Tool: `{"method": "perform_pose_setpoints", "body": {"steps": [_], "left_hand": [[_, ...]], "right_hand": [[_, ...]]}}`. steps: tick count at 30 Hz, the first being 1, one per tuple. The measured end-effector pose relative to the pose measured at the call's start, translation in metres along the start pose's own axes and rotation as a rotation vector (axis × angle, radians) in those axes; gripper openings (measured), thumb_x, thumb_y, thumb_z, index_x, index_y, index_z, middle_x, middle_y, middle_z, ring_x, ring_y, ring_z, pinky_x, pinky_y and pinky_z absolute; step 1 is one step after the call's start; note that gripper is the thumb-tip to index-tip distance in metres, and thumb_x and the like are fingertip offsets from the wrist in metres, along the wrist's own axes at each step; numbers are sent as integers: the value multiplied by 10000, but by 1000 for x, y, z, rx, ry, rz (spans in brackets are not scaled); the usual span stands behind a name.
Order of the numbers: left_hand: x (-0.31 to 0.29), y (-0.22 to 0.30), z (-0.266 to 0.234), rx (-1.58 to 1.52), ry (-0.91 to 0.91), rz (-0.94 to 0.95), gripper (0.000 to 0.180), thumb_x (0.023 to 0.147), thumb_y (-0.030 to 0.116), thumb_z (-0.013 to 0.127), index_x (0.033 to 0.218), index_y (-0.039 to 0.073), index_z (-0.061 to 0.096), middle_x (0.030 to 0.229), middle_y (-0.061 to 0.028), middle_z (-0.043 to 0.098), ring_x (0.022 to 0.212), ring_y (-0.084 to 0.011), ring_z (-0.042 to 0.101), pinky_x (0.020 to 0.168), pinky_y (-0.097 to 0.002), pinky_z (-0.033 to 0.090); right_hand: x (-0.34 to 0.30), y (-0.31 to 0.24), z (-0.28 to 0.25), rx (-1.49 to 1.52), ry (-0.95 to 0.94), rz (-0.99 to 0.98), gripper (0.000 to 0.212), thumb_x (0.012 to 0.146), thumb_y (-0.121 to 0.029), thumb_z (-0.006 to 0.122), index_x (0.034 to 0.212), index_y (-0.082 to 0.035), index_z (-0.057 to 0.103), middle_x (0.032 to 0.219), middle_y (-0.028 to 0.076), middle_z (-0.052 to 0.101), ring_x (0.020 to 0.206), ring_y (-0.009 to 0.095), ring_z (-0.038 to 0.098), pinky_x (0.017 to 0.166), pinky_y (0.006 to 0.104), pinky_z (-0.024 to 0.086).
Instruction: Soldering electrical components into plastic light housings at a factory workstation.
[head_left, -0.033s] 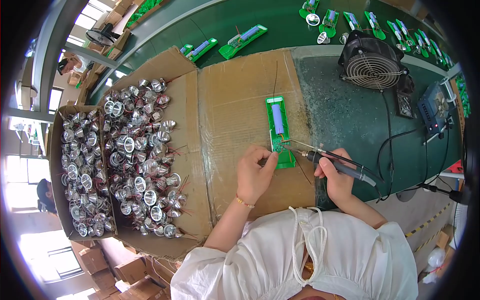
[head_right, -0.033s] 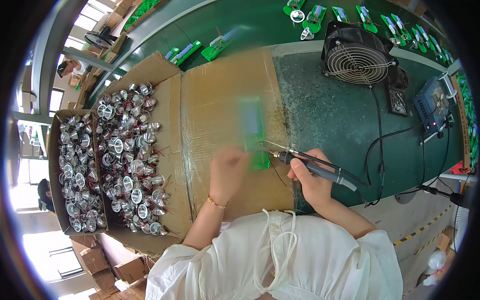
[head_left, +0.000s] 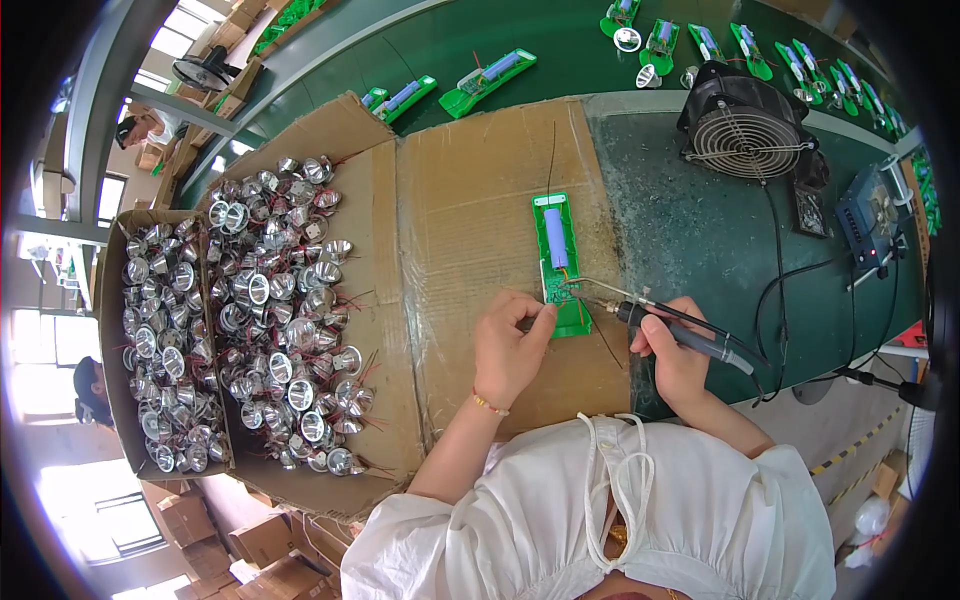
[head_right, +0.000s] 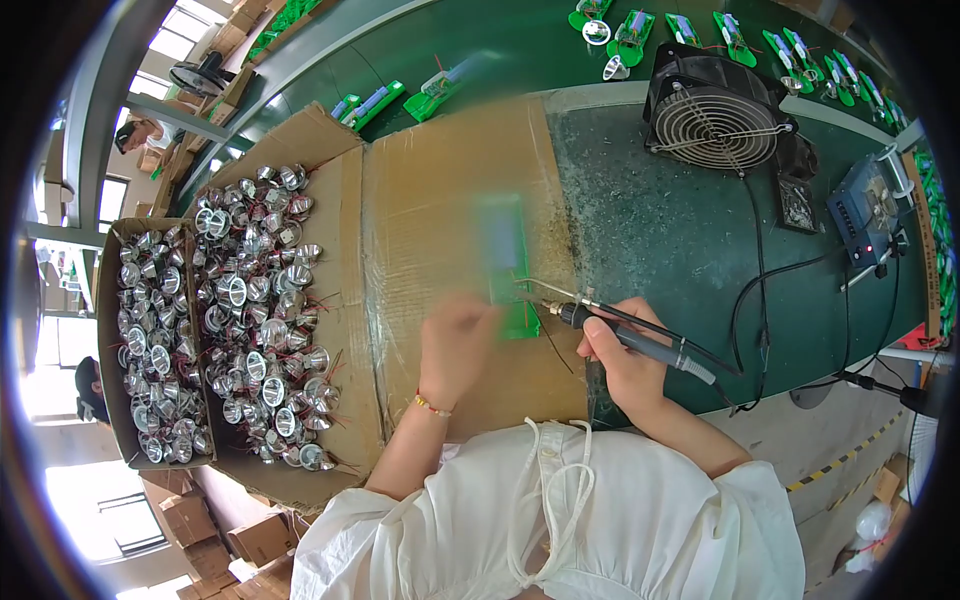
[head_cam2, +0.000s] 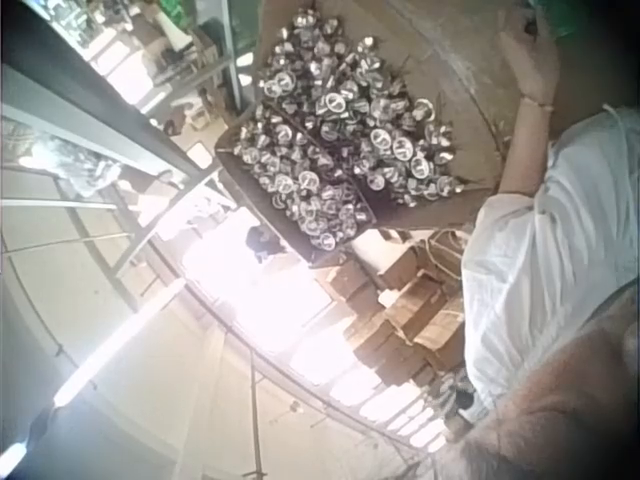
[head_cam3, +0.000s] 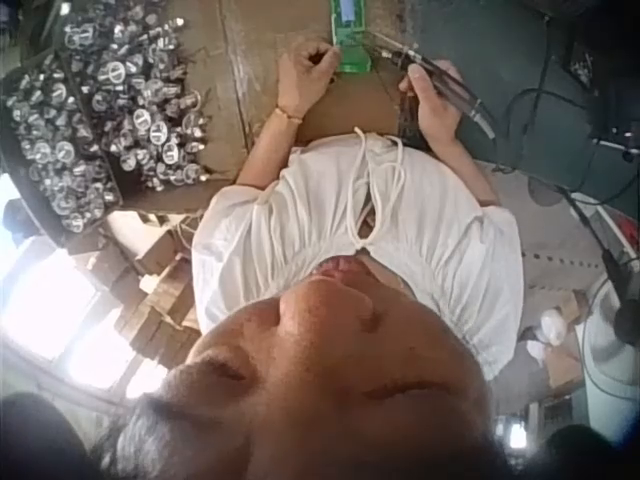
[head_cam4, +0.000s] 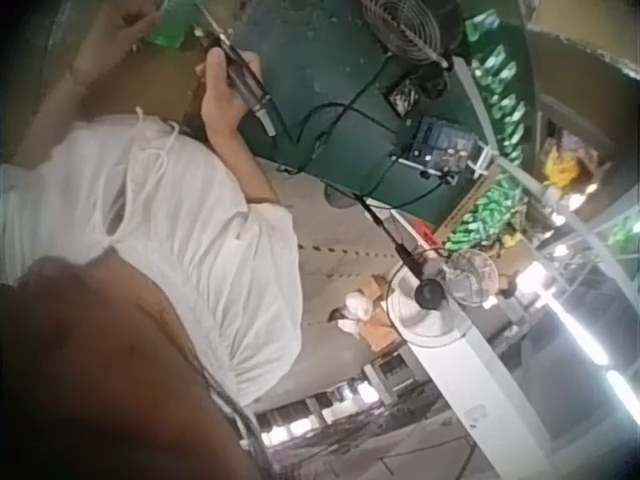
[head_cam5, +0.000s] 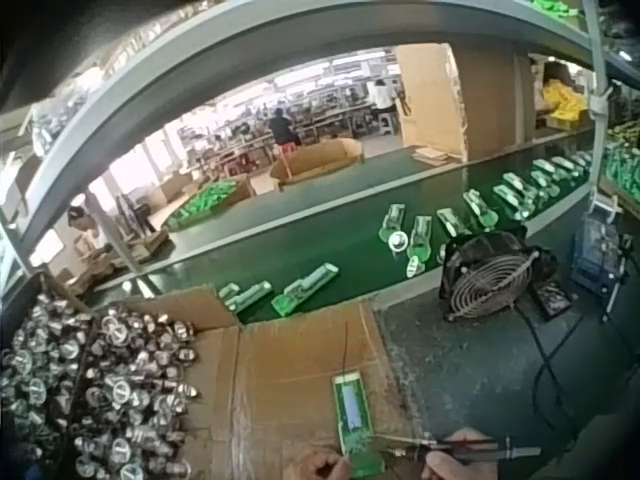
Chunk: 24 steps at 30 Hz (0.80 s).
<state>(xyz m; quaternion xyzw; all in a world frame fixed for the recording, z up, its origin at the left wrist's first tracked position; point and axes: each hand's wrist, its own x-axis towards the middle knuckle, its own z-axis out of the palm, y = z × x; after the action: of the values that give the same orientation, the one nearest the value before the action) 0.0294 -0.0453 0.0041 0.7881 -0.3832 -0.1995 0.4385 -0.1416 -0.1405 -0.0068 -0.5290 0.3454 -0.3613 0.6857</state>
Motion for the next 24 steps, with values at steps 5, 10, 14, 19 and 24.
{"method": "perform_pose_setpoints", "body": {"steps": [5, 10, 14, 19, 24], "left_hand": [[1, 2, -1, -18, -9, -5, 149, 777, 115, 628, 709, -16, 604, 743, -92, 560, 548, -153, 548, 496, -262, 418], [2, 1, -3, -17, -12, -36, 154, 781, 116, 627, 707, -17, 601, 733, -82, 547, 502, -136, 536, 474, -260, 416], [2, 7, -4, -4, -5, -24, 153, 778, 124, 634, 707, -7, 604, 725, -79, 573, 535, -133, 561, 488, -248, 428], [4, 18, -16, 92, 8, -17, 181, 745, 225, 657, 683, 58, 631, 610, -77, 620, 511, -178, 596, 487, -278, 465], [54, 17, -2, 530, -197, 129, 246, 714, 313, 603, 604, 98, 651, 556, -102, 589, 505, -289, 581, 509, -366, 483]], "right_hand": [[-1, 0, -3, 16, 5, -52, 110, 815, -62, 586, 834, -2, 496, 650, 73, 589, 554, 89, 554, 490, 199, 427], [1, -2, -4, 35, 24, -48, 107, 820, -59, 576, 832, 1, 489, 648, 70, 579, 558, 91, 554, 494, 199, 430], [5, -4, -11, 48, 47, -89, 124, 822, -67, 573, 814, -7, 465, 640, 68, 570, 553, 91, 546, 492, 199, 426], [11, -2, -30, -2, 108, -130, 133, 818, -74, 579, 813, -11, 462, 636, 69, 569, 548, 92, 542, 483, 192, 411], [17, -1, -37, -32, 169, -50, 120, 801, -70, 594, 807, -13, 489, 634, 64, 572, 538, 91, 540, 486, 198, 416]]}}
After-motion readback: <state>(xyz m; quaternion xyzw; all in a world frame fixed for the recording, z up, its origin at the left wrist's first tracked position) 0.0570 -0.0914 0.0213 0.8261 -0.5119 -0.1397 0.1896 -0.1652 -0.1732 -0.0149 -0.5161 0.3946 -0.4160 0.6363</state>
